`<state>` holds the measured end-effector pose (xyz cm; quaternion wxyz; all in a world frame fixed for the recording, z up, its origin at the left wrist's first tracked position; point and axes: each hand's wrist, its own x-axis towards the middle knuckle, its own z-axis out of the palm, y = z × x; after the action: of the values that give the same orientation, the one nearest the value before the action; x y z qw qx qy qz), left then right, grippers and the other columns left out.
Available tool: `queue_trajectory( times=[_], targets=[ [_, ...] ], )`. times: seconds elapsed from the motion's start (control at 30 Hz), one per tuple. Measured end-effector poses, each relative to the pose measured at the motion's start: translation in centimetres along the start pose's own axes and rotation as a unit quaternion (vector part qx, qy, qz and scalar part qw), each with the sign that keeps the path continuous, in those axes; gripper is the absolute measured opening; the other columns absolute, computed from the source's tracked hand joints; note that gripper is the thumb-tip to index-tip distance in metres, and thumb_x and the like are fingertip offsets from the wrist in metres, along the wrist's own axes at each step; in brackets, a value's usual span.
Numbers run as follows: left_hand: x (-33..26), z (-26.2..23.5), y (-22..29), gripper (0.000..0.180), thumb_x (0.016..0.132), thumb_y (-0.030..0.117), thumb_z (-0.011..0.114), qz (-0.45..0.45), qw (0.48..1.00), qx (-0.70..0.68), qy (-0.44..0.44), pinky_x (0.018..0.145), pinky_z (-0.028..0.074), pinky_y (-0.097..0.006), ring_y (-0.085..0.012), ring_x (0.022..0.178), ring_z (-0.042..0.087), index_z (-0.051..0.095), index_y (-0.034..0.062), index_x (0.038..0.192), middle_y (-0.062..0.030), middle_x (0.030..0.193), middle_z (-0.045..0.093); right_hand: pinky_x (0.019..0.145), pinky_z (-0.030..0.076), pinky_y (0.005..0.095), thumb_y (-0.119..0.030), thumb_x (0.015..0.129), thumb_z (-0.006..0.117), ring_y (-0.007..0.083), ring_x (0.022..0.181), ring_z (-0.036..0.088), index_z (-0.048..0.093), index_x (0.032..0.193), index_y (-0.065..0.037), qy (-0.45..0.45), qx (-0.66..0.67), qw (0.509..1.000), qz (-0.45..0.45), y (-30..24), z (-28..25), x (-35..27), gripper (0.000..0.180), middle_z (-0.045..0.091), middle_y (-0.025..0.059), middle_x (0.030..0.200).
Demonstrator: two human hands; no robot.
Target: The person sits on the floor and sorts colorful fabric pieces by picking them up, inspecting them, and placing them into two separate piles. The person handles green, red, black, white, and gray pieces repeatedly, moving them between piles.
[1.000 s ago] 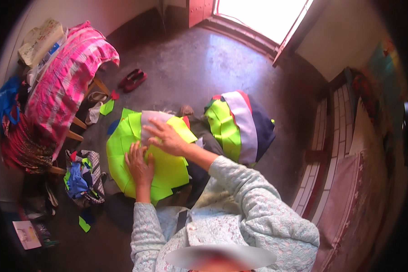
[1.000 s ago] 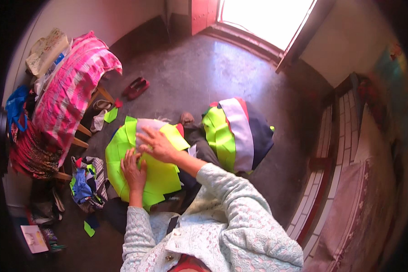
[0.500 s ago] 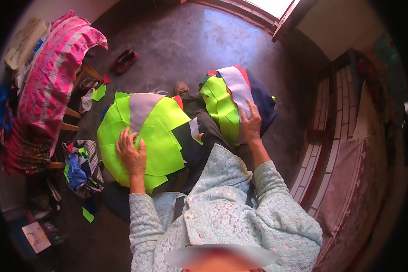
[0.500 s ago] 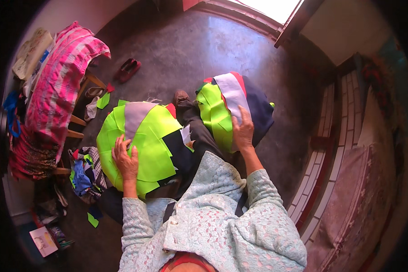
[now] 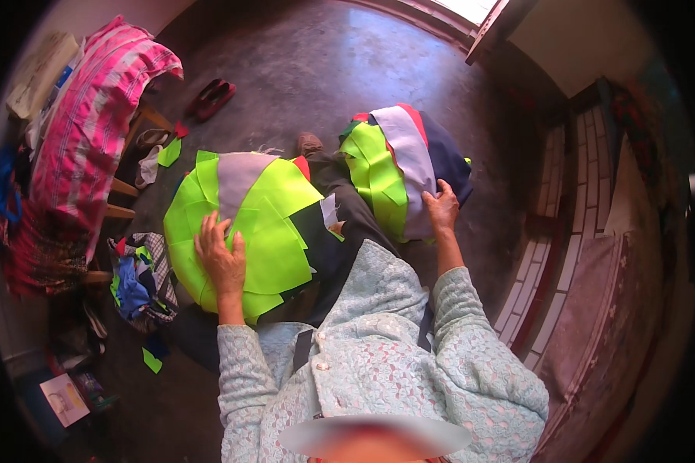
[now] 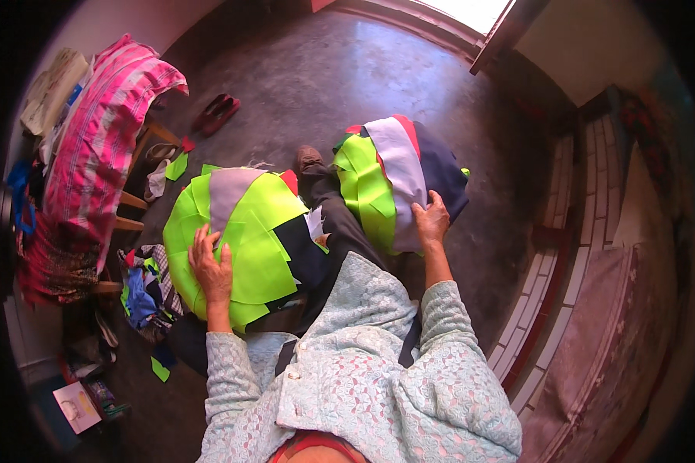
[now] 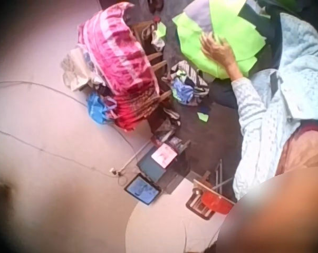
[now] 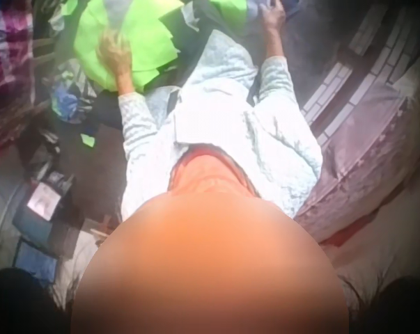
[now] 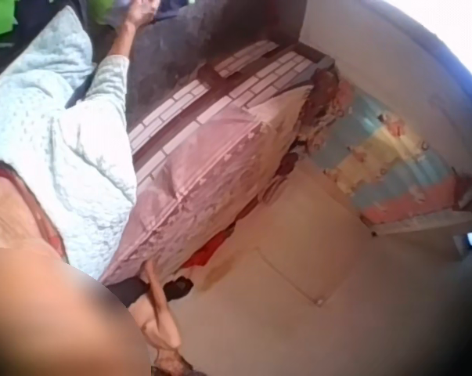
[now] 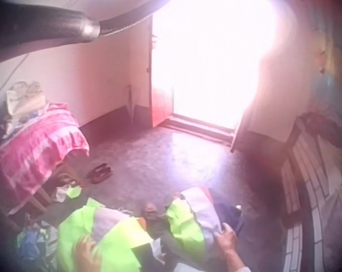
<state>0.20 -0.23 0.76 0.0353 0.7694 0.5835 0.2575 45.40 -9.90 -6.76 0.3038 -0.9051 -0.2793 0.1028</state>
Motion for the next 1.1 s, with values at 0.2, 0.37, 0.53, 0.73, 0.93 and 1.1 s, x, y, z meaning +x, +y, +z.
queue_trajectory(
  times=[0.2,0.37,0.53,0.73,0.93,1.1],
  targets=[
    [0.0,0.1,0.1,0.03,0.087,0.021,0.06,-0.002,1.0,-0.003,0.005,0.113,0.023,-0.052,-0.0286,0.134,0.041,0.057,0.0104,0.114,-0.0073,0.138,0.051,0.069,0.051,0.0316,-0.027,0.075,0.079,0.0151,0.07,0.064,0.069,0.099,-0.002,-0.009,0.057,0.998,0.002,0.7,-0.6,1.0,0.036,0.07,0.0067,0.079],
    [0.0,-0.1,0.3,0.03,0.086,0.019,0.061,-0.007,1.0,-0.007,0.004,0.113,0.024,-0.051,-0.0285,0.134,0.041,0.057,0.0104,0.114,-0.0073,0.138,0.051,0.064,0.047,0.0259,-0.027,0.084,0.075,0.0079,0.068,0.057,0.068,0.093,-0.003,-0.063,0.25,0.966,0.0,0.1,-1.9,1.8,0.027,0.066,0.0008,0.077],
    [-0.1,-0.1,0.4,0.03,0.086,0.02,0.061,-0.008,1.0,-0.005,0.008,0.113,0.024,-0.051,-0.0285,0.133,0.041,0.057,0.0105,0.114,-0.0073,0.137,0.051,0.061,0.045,0.0237,-0.017,0.085,0.073,0.0056,0.067,0.053,0.069,0.098,-0.007,-0.02,0.351,0.936,-0.022,-1.8,-2.9,2.1,0.016,0.064,-0.0013,0.077],
    [0.0,0.1,0.2,0.03,0.086,0.02,0.061,-0.002,1.0,-0.01,0.012,0.112,0.024,-0.051,-0.0286,0.134,0.041,0.057,0.0105,0.114,-0.0074,0.137,0.051,0.063,0.047,0.0243,-0.013,0.082,0.075,0.0074,0.068,0.056,0.067,0.104,-0.005,-0.015,0.298,0.954,-0.019,-0.8,-3.1,3.3,0.024,0.063,0.0005,0.078],
    [0.0,0.0,0.2,0.03,0.086,0.02,0.062,0.0,1.0,-0.008,0.015,0.112,0.025,-0.051,-0.0286,0.133,0.042,0.057,0.0108,0.114,-0.0076,0.137,0.052,0.07,0.052,0.0283,-0.006,0.073,0.078,0.0146,0.075,0.063,0.059,0.119,-0.004,-0.183,0.325,0.928,0.006,-0.9,-4.1,1.9,0.051,0.064,0.0074,0.092],
    [0.0,0.0,0.2,0.03,0.086,0.02,0.062,-0.002,1.0,-0.006,0.016,0.112,0.025,-0.051,-0.0286,0.133,0.042,0.057,0.011,0.114,-0.0076,0.137,0.052,0.072,0.053,0.0288,-0.001,0.074,0.076,0.0142,0.077,0.065,0.059,0.125,-0.009,-0.278,0.309,0.909,0.036,-1.9,-5.7,0.2,0.054,0.068,0.0076,0.094]
  ],
)
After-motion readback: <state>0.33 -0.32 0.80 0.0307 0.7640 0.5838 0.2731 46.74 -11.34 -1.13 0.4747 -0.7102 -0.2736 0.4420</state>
